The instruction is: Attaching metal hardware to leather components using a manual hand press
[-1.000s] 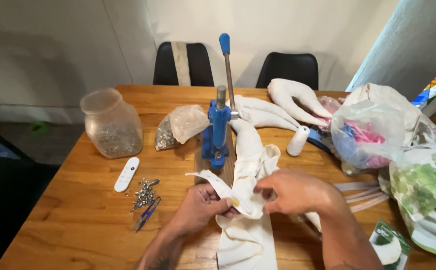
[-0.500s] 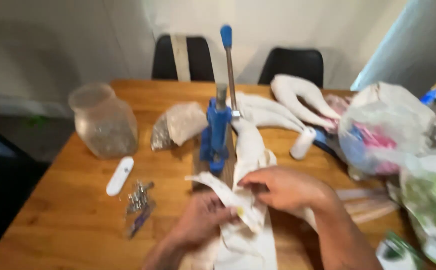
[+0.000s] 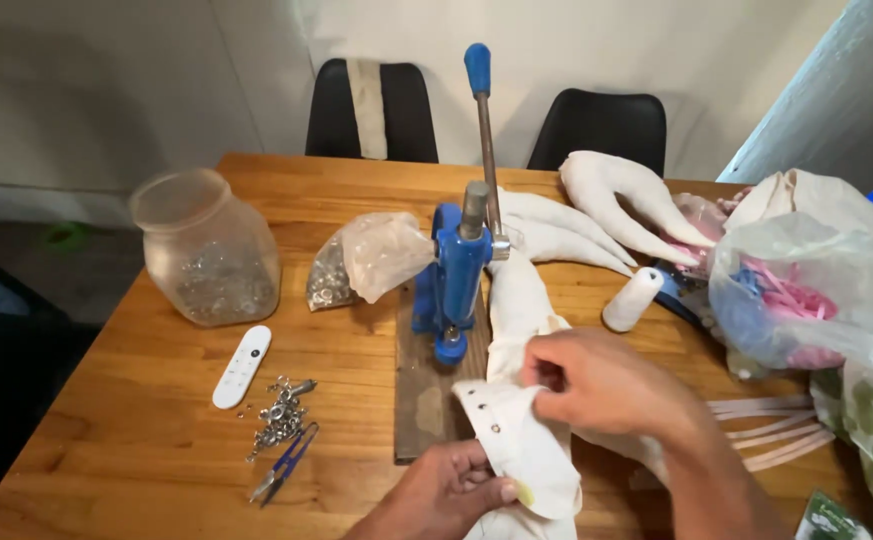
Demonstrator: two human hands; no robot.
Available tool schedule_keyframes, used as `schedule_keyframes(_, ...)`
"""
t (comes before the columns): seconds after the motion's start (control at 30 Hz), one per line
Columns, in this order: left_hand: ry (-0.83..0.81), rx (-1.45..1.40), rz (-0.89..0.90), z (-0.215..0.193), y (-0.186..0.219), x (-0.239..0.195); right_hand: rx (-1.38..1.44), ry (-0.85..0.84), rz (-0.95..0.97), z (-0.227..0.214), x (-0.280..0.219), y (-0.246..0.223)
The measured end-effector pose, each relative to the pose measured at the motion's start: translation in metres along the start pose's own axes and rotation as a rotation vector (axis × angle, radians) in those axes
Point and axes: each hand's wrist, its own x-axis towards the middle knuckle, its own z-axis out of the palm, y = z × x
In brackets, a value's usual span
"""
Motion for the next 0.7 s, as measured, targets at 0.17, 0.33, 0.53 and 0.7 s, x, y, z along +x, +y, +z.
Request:
schedule_keyframes(0.17, 0.191, 0.174, -0.021, 0.003, -0.033, 0.017, 0.091, 0.103, 0.244, 0.001, 0.003, 0.004)
schedule_keyframes(0.33, 0.44, 0.629, 0.188, 0.008, -0.095, 0.042, 0.157, 0.002, 0.401, 0.021, 0.043, 0.015)
schedule_keyframes(0.53, 0.676, 0.983, 0.328, 0.02, -0.083, 0.036, 0.397, 0.037, 0.475, 0.021, 0.069, 0.028)
schedule_keyframes(0.7, 0.771, 0.926, 0.372, 0.001, -0.092, 0.031, 0.596, 0.32, 0.505, 0.019, 0.052, 0.024)
